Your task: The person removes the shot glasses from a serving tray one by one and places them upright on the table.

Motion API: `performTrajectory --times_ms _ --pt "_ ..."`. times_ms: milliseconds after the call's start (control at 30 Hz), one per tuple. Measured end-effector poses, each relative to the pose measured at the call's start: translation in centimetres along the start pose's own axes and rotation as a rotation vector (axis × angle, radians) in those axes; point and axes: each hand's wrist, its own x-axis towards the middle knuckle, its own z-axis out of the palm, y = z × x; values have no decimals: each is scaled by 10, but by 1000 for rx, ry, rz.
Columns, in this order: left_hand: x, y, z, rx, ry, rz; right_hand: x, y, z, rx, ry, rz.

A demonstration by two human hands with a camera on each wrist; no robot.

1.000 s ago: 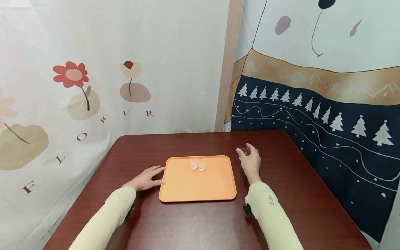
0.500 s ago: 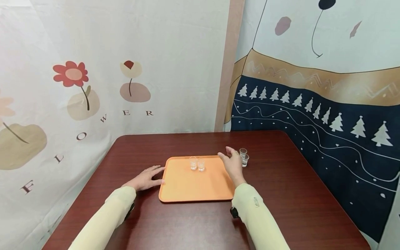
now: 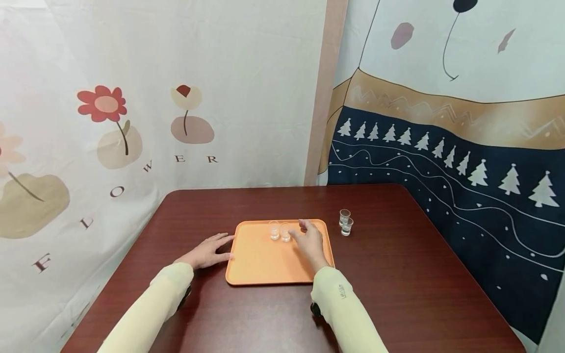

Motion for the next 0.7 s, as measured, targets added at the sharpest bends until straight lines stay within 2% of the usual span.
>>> performTrajectory --times_ms 300,600,700 --pt "-2 3 0 -8 3 -14 -1 4 19 -8 -27 -10" --pt "-1 1 1 13 8 -11 3 4 26 -12 -15 55" --pt "-2 1 1 7 8 -17 4 4 29 -29 -9 45"
